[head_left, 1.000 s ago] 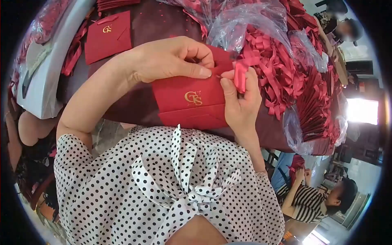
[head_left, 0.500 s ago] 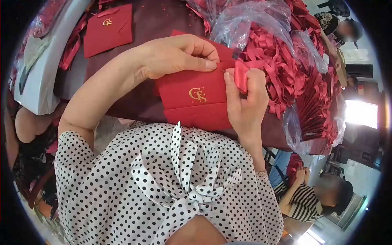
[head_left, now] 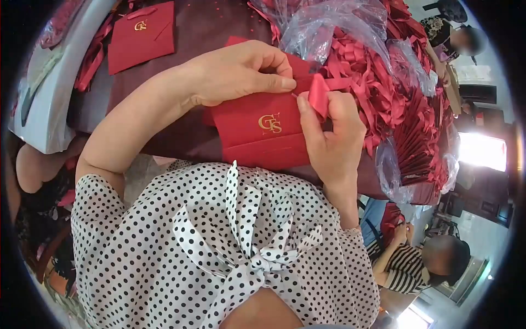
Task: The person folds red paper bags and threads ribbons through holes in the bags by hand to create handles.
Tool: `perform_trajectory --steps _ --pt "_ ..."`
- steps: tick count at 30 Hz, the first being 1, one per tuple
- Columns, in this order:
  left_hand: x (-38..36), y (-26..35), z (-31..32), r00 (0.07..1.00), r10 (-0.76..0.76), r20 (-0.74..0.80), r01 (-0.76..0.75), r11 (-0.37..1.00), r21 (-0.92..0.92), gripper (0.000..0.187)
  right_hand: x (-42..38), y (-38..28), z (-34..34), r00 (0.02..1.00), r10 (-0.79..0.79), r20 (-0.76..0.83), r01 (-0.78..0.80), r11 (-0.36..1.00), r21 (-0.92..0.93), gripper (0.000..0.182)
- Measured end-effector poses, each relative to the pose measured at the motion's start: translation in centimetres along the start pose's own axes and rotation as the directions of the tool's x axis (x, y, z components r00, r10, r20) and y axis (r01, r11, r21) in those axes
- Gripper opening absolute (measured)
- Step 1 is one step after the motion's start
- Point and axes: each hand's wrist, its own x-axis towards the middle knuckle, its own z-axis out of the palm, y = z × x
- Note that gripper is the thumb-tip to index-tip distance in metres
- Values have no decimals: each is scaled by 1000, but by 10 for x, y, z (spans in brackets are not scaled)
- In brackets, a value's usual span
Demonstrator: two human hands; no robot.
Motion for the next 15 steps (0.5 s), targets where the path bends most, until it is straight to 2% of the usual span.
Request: perform_trajectory --steps 1,2,4,10,14,15 --pt "0 0 0 1000 -2 5 3 999 -44 15 0 -2 -1 997 76 25 -76 997 20 15" --pt "-1 0 0 1000 -1 6 2 999 -44 15 0 -2 -1 997 75 25 -76 997 19 15" --pt "-3 2 2 1000 -3 -16 3 1000 5 15 -1 -2 -1 984 167 62 -172 982 74 12" --pt "-2 0 3 1000 5 -2 -5 999 -33 15 -1 -4 2 974 216 74 -224 964 139 18" --pt "-2 -1 10 997 67 -26 -66 997 47 14 -2 -2 2 986 147 81 -148 989 7 12" --pt "-2 0 12 994 78 -74 -69 991 114 12 -2 -3 3 998 45 47 -42 998 -50 15"
